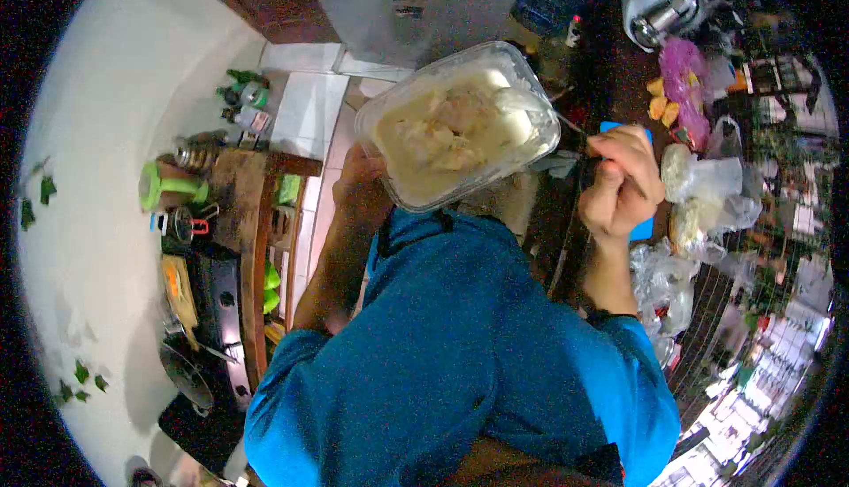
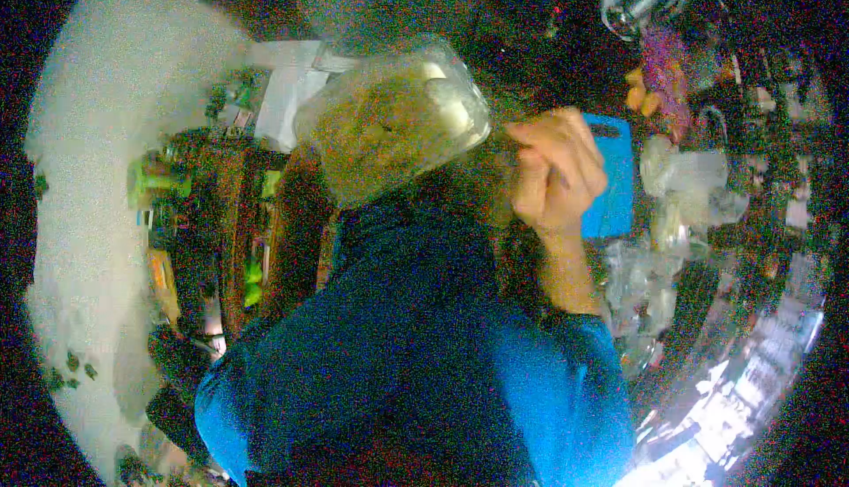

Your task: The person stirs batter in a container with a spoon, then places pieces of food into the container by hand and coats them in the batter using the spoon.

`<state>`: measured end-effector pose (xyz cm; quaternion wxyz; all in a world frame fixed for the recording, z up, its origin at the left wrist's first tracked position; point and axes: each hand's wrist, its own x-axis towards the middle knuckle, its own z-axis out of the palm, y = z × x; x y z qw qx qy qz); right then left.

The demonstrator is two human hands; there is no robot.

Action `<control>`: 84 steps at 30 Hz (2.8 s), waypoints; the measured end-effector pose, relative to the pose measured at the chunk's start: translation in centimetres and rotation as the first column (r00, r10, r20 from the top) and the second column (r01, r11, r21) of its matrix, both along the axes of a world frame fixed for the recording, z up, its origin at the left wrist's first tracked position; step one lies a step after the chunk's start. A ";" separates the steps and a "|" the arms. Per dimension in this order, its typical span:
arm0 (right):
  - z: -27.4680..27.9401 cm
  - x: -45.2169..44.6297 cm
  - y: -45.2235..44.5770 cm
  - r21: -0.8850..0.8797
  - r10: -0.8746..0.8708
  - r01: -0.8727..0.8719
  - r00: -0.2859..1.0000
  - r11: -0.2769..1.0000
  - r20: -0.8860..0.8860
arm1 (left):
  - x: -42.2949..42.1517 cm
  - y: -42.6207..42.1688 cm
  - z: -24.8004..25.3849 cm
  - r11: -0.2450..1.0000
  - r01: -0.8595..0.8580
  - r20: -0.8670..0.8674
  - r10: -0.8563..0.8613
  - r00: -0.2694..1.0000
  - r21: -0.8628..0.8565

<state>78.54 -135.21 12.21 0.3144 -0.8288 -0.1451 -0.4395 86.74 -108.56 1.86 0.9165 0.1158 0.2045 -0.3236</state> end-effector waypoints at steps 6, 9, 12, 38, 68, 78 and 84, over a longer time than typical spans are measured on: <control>1.8 -0.3 -5.4 -0.028 -0.081 0.077 0.969 0.997 -0.234 | 3.2 -6.8 0.0 0.969 0.171 0.265 -0.215 0.940 0.181; 0.3 0.1 -7.1 0.087 -0.302 0.367 0.859 0.926 -0.413 | 4.9 -9.4 -0.4 0.930 0.260 0.355 -0.342 0.870 0.258; -1.8 0.8 -9.9 0.372 -0.247 0.487 0.809 0.790 -0.534 | 7.1 -12.3 -0.3 0.898 0.340 0.372 -0.427 0.824 0.277; -2.0 -5.1 -24.3 0.360 -0.381 0.549 0.813 0.754 -0.440 | 8.7 -30.9 0.8 0.727 0.573 0.377 -0.686 0.622 0.379; -3.5 -2.1 -29.7 0.676 -0.405 0.647 0.757 0.352 -0.514 | 10.7 -35.4 1.1 0.665 0.638 0.402 -0.746 0.531 0.390; -0.9 -1.3 -28.0 0.664 -0.544 0.675 0.706 0.321 -0.455 | 10.5 -35.8 1.6 0.637 0.647 0.377 -0.771 0.514 0.420; -0.3 -1.0 -27.3 0.428 -0.627 0.762 0.645 0.486 -0.436 | 10.5 -36.5 1.1 0.620 0.710 0.315 -0.783 0.536 0.333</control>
